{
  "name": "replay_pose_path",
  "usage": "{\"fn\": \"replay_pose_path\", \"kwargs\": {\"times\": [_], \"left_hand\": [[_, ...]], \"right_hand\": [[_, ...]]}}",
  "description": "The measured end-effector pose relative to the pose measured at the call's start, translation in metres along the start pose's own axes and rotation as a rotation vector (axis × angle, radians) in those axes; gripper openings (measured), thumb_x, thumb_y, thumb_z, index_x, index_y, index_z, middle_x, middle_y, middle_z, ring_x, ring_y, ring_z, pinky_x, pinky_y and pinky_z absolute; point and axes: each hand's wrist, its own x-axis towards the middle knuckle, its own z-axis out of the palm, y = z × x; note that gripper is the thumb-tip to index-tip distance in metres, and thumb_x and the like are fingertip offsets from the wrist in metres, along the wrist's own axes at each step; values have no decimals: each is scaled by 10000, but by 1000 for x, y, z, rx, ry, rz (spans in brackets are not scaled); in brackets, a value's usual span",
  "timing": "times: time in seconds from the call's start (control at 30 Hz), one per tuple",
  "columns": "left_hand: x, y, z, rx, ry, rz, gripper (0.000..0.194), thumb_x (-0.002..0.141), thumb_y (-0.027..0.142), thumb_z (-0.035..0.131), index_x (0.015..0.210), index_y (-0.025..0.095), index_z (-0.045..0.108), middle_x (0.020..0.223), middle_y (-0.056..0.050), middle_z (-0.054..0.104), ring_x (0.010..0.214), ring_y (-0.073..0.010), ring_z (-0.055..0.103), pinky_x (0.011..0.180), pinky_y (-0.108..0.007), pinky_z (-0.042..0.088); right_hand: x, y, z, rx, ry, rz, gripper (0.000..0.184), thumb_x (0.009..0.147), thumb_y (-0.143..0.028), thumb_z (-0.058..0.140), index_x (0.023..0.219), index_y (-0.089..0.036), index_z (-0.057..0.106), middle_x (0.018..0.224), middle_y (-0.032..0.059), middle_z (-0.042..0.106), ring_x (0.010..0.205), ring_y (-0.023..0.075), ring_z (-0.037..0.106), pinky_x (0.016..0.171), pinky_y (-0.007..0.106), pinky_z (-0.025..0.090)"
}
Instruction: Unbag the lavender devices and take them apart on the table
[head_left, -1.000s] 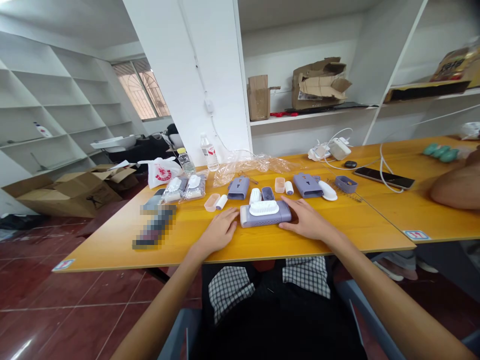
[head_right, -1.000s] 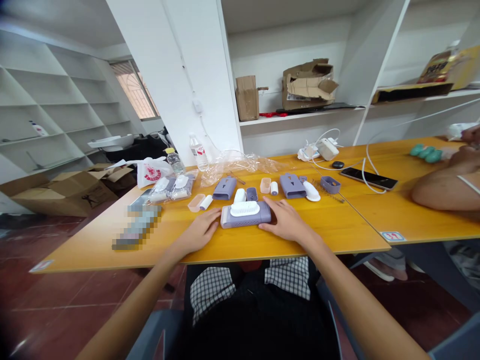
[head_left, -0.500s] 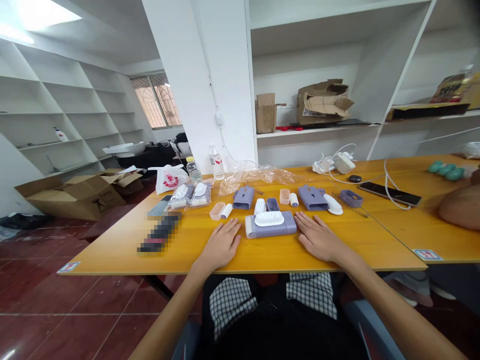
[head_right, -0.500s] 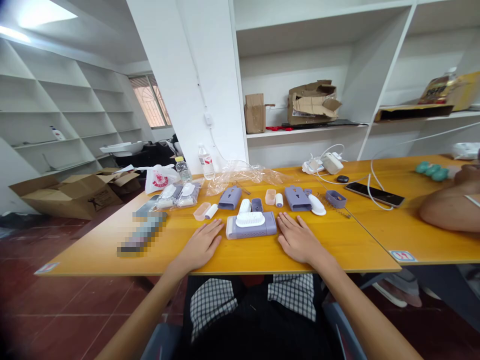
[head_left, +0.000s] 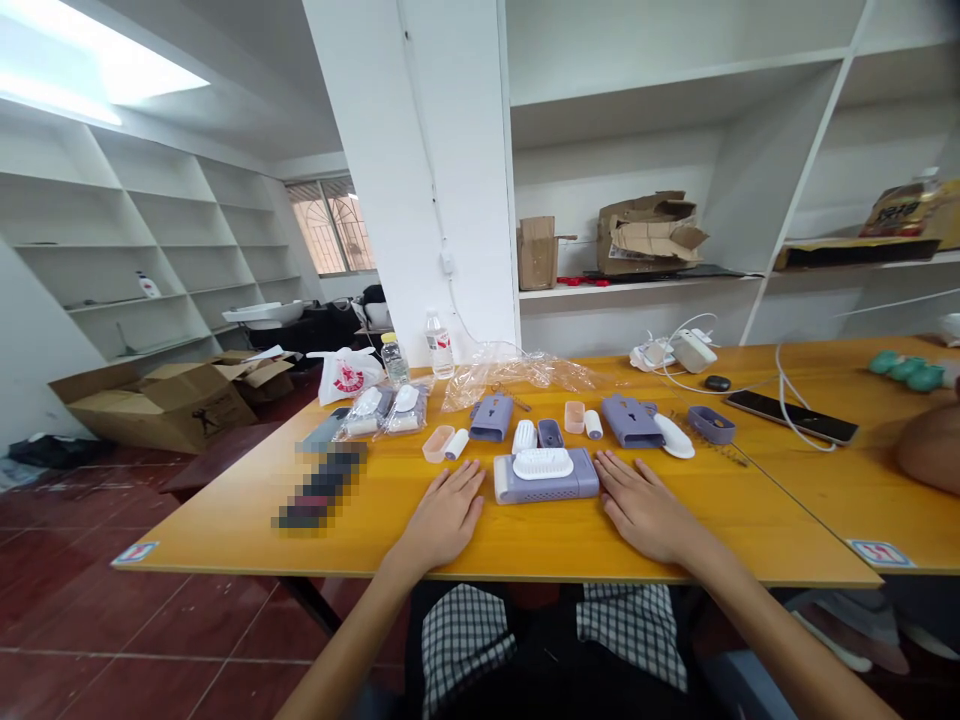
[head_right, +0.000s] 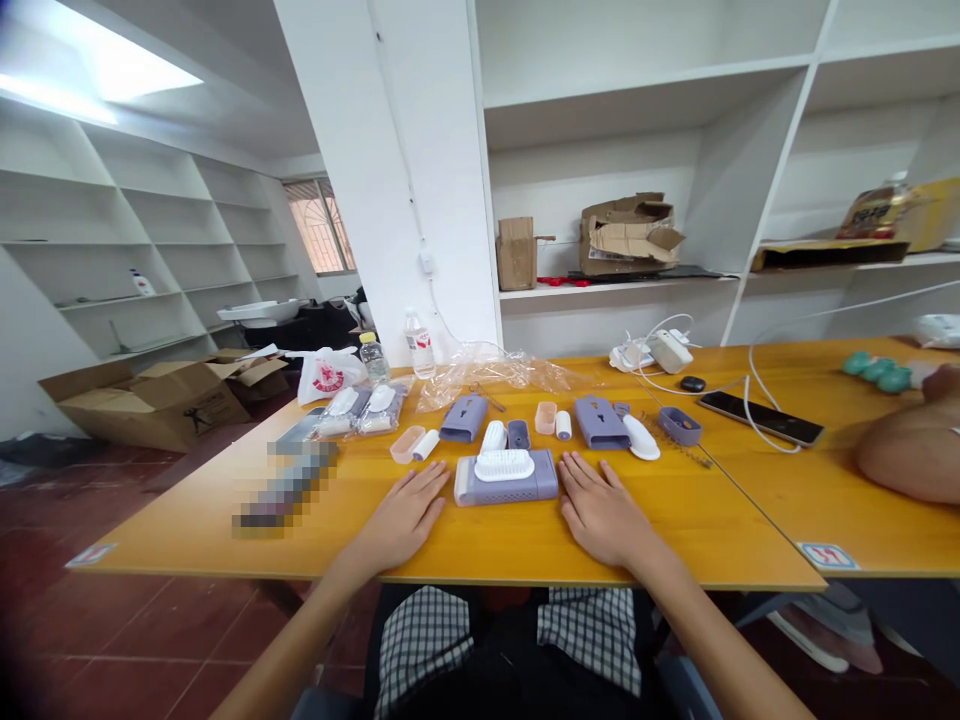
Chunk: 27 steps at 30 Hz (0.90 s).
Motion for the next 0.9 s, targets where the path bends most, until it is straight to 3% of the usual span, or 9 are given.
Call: {"fn": "replay_pose_path", "kwargs": {"times": [0.2, 0.4, 0.9], "left_hand": [[-2, 3, -2, -9, -3, -8, 579, 1116, 347, 357, 1630, 129, 513, 1739, -140, 427, 1651, -304, 377, 1369, -581, 289], [-4, -2, 2, 0, 56, 29, 562, 1122, 357, 359, 1619, 163, 536, 1723, -130, 455, 1634, -300, 411, 1354, -570, 334], [-6, 0, -1, -25, 44, 14, 568, 1112, 304, 389, 1661, 178, 467, 1734, -125, 448, 1635, -289, 410, 1366, -563, 314]], "right_hand": [[-1, 0, 2, -3, 1, 6, 651, 1085, -360, 328, 1690, -157, 458, 1772, 118, 372, 1671, 324, 296, 1364, 611, 205], [-1, 2, 4, 7, 0, -7, 656, 1088, -369, 323, 1694, -148, 447, 1774, 123, 360, 1669, 330, 299, 1358, 633, 211], [-1, -2, -4, 18, -35, -15, 623, 1102, -367, 347, 1689, -196, 465, 1785, 94, 321, 1678, 316, 263, 1357, 645, 204]]}}
